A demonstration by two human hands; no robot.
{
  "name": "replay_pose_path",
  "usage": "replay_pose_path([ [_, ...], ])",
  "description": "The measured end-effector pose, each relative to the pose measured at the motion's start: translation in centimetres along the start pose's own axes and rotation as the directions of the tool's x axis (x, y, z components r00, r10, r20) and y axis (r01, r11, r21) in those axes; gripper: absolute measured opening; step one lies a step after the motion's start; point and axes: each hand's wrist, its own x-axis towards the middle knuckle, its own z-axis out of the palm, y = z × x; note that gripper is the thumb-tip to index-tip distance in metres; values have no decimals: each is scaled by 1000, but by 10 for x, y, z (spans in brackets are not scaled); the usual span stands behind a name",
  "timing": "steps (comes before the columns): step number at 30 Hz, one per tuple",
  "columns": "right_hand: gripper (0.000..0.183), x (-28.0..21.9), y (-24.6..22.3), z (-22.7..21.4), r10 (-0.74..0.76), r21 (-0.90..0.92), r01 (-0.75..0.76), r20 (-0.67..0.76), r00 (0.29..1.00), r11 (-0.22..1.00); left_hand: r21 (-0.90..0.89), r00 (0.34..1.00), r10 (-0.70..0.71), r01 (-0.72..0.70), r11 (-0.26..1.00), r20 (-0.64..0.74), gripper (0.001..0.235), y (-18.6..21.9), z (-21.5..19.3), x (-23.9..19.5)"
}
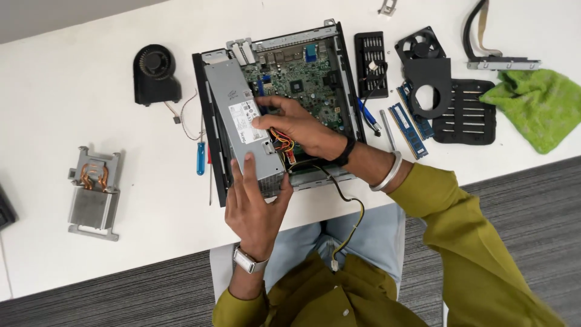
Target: The person installs a power supply unit into a computer case, connects its cables to the motherboard, and then mounts a CPU cooler over the processor socket, securing it with screws. The person works on a white desk with various computer parts and tools laid out.
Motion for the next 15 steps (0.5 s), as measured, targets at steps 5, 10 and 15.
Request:
replay_pose_path([
  [5,77,-2,5,-1,-16,-10,15,-51,999,1000,-65,999,48,-49,997,-7,74,-7,2,0],
  [10,71,7,8,2,23,-35,-25,-37,999,999,-25,999,51,-51,998,5,73,-15,8,-2],
  [15,61,15,9,-2,-28,-50,29,30,999,998,-17,999,49,-48,999,17,73,-18,9,0],
])
